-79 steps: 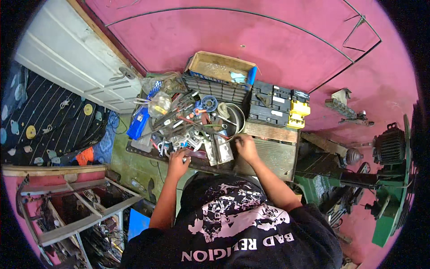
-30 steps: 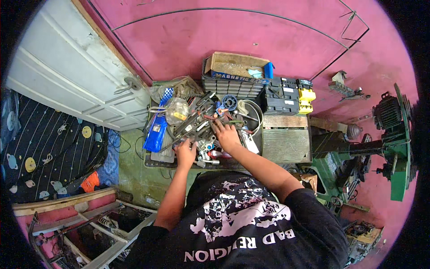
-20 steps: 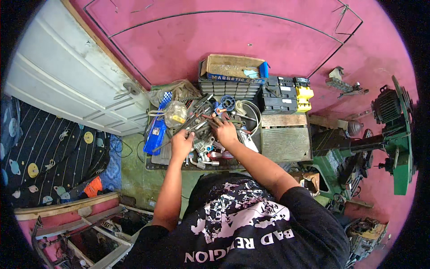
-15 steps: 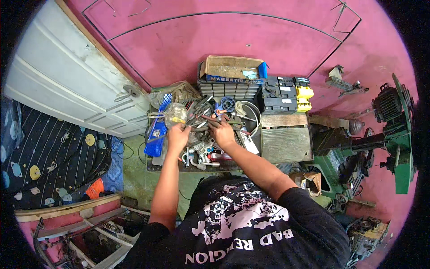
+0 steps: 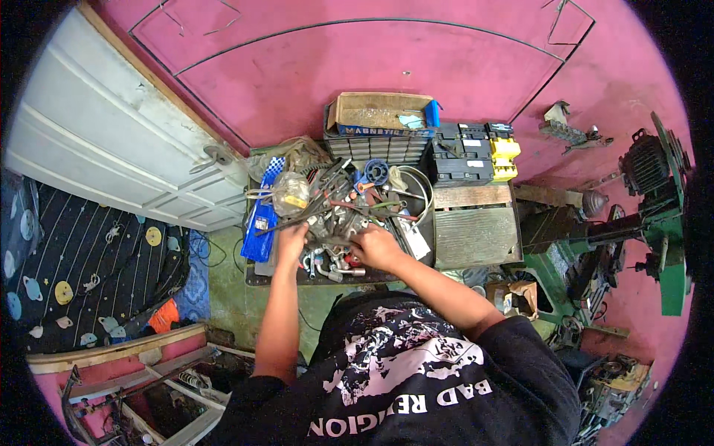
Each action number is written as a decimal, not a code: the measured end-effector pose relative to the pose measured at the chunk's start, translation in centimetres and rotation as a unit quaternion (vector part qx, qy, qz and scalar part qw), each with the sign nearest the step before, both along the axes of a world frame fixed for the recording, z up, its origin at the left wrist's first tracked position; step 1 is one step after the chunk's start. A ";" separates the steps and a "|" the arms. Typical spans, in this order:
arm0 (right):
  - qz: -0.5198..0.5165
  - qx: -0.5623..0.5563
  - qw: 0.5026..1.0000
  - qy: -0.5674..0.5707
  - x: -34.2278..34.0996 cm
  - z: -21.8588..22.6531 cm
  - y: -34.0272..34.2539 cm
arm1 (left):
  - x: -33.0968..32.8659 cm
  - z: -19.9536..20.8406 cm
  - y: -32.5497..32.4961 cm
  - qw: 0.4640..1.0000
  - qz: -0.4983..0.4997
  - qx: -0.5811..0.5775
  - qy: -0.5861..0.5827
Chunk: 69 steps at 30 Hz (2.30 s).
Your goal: The person scrubs small metal parts with a wire brush on a workbench, repeatedly rotating them to clean different sides. They then move to a second table and use a pair of pliers to adjust a metal component attached to a green machine.
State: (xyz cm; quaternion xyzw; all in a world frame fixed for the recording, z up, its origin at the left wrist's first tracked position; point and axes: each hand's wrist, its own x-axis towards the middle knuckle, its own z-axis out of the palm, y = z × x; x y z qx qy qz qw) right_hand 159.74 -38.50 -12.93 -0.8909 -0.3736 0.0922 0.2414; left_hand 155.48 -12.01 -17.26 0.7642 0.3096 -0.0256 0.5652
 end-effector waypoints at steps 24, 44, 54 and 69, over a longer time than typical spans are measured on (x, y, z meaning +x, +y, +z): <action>-0.299 -0.026 0.914 -0.274 -5.0 13.8 -41.5 | 6.8 2.2 -38.4 0.711 -0.347 -0.611 0.038; -0.633 0.187 0.681 -0.317 29.9 12.7 -63.6 | 35.2 30.1 -74.2 0.671 -0.467 0.285 -0.501; -0.623 0.211 0.724 -0.207 33.3 10.4 -64.1 | 37.0 26.6 -75.1 0.728 -0.392 0.309 -0.470; -0.590 0.273 0.740 -0.171 30.4 9.4 -62.7 | 41.0 25.4 -78.6 0.793 -0.361 0.314 -0.377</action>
